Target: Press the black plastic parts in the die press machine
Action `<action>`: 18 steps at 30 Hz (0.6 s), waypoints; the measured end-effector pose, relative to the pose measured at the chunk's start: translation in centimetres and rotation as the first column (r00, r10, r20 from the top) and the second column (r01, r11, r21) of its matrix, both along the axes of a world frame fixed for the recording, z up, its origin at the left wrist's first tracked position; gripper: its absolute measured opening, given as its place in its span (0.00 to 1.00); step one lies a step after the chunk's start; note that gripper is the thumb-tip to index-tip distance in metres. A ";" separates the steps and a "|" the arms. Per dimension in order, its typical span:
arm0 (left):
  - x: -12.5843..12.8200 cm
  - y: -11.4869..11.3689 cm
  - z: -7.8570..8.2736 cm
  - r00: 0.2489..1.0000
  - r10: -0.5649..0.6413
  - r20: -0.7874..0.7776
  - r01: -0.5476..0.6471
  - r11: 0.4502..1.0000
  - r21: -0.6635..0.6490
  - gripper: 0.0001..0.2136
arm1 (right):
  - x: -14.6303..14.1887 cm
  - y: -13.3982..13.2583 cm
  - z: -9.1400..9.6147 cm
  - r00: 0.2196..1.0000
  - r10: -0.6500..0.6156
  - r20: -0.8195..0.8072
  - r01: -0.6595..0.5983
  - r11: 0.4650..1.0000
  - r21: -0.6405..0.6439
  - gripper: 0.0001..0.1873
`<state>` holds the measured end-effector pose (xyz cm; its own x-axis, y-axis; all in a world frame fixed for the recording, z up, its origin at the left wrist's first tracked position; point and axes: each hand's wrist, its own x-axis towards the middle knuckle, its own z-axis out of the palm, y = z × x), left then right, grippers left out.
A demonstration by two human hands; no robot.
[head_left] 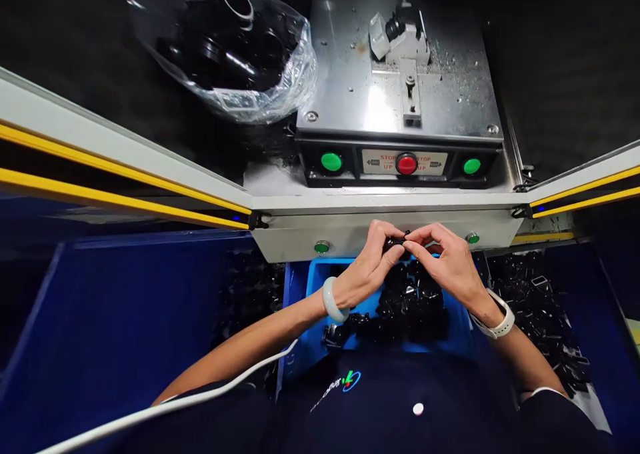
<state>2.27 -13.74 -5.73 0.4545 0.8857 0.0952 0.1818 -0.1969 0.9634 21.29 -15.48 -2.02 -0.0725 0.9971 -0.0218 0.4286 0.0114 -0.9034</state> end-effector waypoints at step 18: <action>-1.0 28.7 7.7 0.770 0.611 0.182 -0.637 0.747 0.188 0.08 | -3.0 30.5 10.1 0.863 -0.308 0.401 0.133 0.904 0.407 0.33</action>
